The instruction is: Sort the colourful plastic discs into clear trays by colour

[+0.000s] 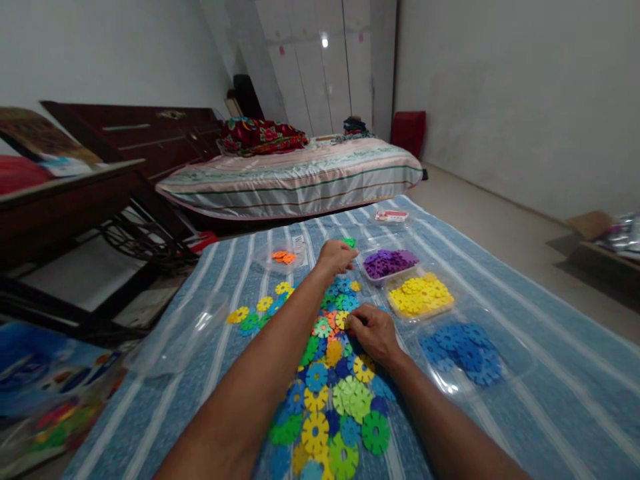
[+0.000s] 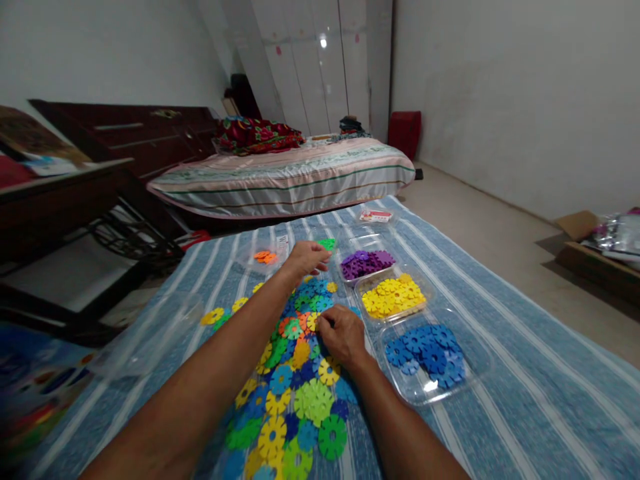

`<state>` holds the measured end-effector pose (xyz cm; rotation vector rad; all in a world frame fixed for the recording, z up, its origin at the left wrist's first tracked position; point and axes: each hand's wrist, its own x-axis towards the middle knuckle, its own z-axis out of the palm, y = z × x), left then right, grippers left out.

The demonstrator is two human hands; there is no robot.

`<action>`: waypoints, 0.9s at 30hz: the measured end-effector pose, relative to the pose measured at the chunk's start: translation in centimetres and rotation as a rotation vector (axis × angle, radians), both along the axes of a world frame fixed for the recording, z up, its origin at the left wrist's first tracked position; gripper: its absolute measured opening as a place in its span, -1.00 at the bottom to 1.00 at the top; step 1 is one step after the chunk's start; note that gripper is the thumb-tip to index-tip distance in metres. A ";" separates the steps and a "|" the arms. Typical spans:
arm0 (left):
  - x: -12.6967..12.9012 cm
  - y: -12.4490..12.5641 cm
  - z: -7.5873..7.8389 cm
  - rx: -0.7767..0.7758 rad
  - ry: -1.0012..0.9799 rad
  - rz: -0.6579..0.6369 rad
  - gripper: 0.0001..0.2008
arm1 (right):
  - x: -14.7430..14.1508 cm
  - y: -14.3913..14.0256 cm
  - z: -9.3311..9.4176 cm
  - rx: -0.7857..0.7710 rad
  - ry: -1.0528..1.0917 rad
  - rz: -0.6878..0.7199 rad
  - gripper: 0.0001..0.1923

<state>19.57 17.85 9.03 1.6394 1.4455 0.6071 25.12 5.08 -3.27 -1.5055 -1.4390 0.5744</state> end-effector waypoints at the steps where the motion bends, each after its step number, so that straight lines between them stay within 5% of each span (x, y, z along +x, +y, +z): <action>1: -1.1 -0.1 -0.2 0.003 0.019 0.001 -0.85 | 0.0 0.0 0.0 -0.002 -0.001 -0.004 -0.78; 5: -5.9 -0.9 -1.8 0.048 0.063 -0.044 -0.88 | 0.1 -0.1 -0.1 -0.002 -0.001 -0.008 -0.79; 8: -8.8 -2.1 -3.5 0.224 0.243 -0.089 -0.85 | 0.2 -0.3 -0.1 0.000 -0.003 -0.001 -0.77; 15: -13.1 -7.3 -6.7 0.536 0.592 -0.340 -0.82 | 0.3 -0.5 0.0 -0.011 -0.016 0.012 -0.74; 27: -19.2 -12.0 -9.7 0.788 0.481 -0.326 -0.83 | 0.4 -0.9 -0.3 -0.013 0.040 0.008 -0.71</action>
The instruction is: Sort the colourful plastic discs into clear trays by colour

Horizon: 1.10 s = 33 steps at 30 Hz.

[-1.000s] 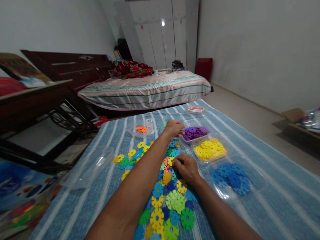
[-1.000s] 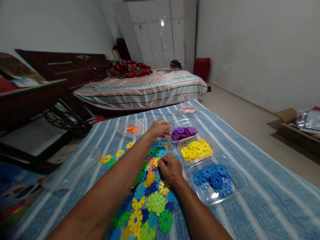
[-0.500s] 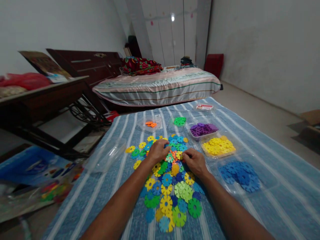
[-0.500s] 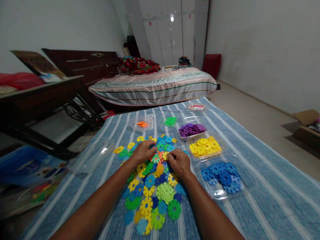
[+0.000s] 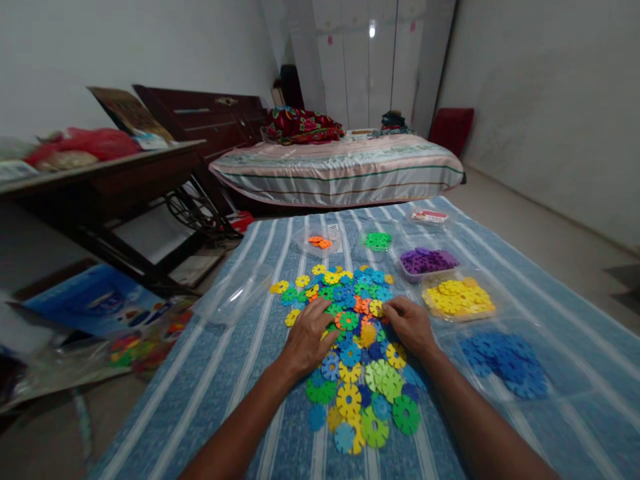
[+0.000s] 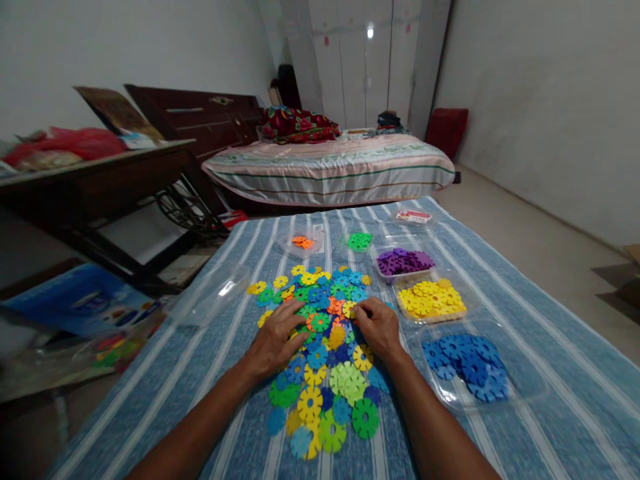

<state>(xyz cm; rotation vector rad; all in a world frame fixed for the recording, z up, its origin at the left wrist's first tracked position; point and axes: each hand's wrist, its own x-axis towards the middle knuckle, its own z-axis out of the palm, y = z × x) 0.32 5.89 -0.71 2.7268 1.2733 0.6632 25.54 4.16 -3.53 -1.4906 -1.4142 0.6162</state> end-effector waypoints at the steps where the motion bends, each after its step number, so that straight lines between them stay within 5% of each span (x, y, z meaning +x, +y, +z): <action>1: -0.2 -0.3 0.0 0.016 -0.017 -0.004 -0.85 | 0.0 0.0 0.0 0.006 -0.006 0.000 -0.71; 33: -0.3 -2.6 -1.2 0.168 -0.224 0.008 -0.88 | 0.5 -0.7 -0.2 -0.025 0.008 0.046 -0.67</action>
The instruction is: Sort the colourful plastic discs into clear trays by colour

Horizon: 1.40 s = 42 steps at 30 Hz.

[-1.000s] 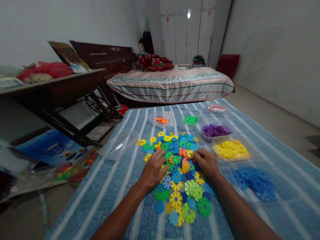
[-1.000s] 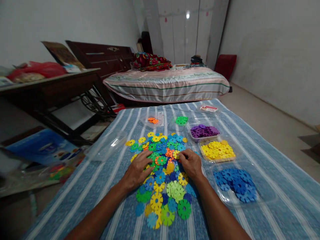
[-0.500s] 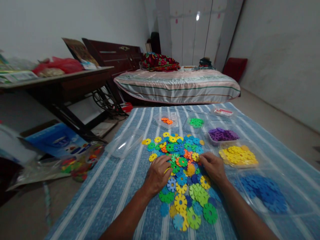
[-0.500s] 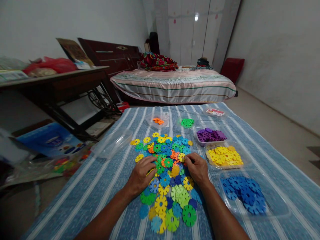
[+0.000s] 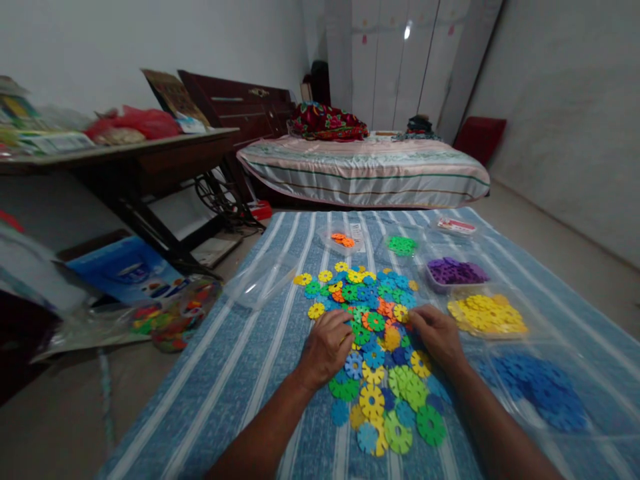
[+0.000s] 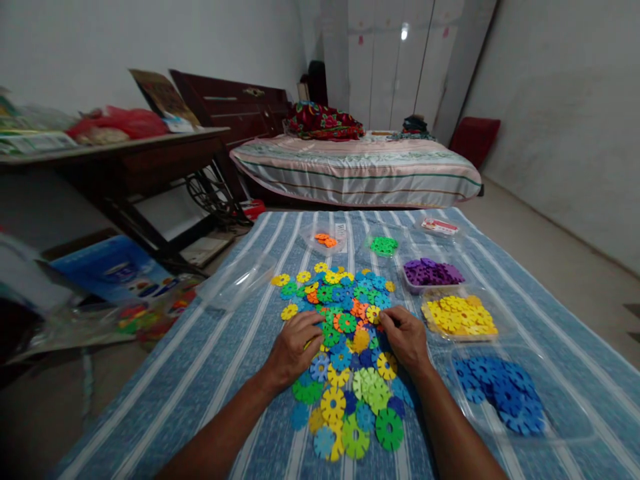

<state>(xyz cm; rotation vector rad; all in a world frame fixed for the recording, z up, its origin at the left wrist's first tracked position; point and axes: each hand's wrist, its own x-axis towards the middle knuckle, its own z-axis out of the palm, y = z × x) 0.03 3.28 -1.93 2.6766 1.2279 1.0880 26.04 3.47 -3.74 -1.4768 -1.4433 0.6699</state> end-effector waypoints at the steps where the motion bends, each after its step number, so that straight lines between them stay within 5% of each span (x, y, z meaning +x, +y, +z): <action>1: 0.0 0.0 0.0 -0.005 -0.011 -0.004 -0.88 | 0.0 0.0 0.0 -0.001 0.000 -0.001 -0.67; 11: 0.9 -0.6 0.4 0.004 -0.091 -0.020 -0.87 | 0.0 -0.2 0.3 -0.013 -0.001 -0.006 -0.63; 16: 1.5 1.9 1.0 0.016 -0.021 0.162 -0.85 | 0.0 0.0 0.3 -0.008 0.016 -0.012 -0.65; 22: 3.6 5.8 2.4 -0.195 0.216 0.394 -0.67 | 0.0 0.1 0.1 -0.017 0.029 -0.016 -0.65; 32: 6.9 1.5 1.4 -0.193 0.240 0.153 -0.65 | 0.1 0.2 0.0 -0.005 0.036 -0.015 -0.63; 42: 3.3 -0.2 1.2 -0.153 0.180 0.015 -0.79 | 0.1 0.1 0.1 -0.006 0.050 -0.023 -0.64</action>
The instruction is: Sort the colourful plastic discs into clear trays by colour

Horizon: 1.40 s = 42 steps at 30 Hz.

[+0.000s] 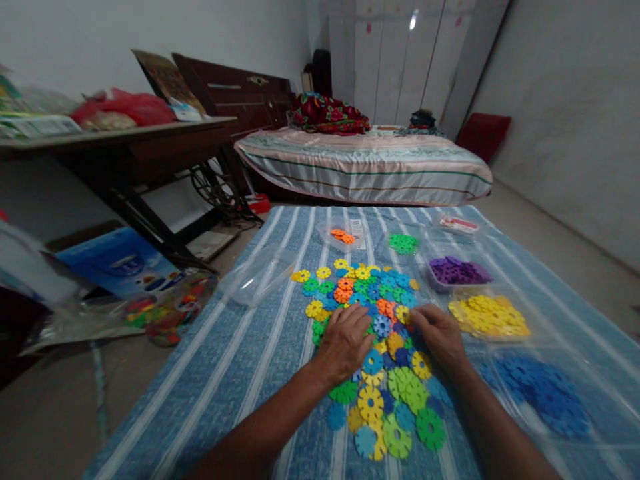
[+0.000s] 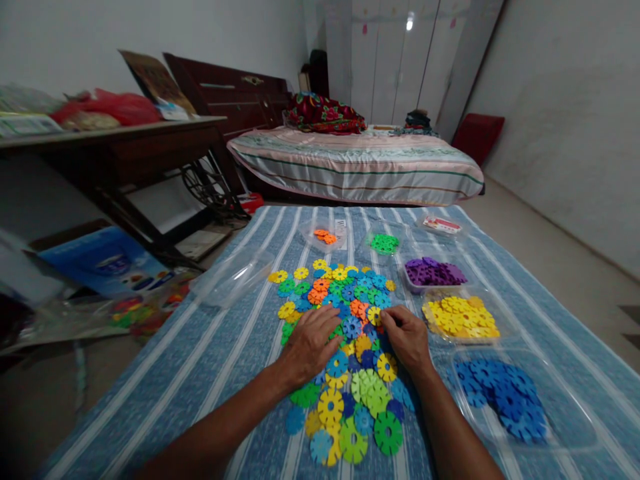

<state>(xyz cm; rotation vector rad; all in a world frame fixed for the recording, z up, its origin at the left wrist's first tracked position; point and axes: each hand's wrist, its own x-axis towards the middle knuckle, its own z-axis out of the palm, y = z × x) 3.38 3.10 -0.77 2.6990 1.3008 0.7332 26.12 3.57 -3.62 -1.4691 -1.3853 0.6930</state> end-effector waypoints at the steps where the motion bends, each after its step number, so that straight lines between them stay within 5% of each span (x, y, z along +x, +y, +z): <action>1: -0.4 0.0 -0.1 0.017 -0.020 0.007 -0.81 | 0.0 0.0 0.1 -0.001 0.000 -0.004 -0.64; 12: -1.1 0.3 -0.8 0.124 -0.153 0.066 -0.84 | 0.0 -0.2 0.2 -0.007 -0.002 -0.003 -0.67; 27: -1.1 0.0 -0.8 0.186 -0.052 0.217 -0.83 | 0.1 0.0 0.4 -0.002 -0.024 -0.011 -0.67; 36: 0.4 -1.5 -0.1 0.083 -0.023 -0.037 -0.80 | 0.3 0.2 0.0 0.004 -0.030 -0.016 -0.67; 42: -0.1 -0.7 -0.7 0.098 0.012 0.065 -0.83 | 0.2 0.1 0.2 -0.005 -0.011 -0.016 -0.68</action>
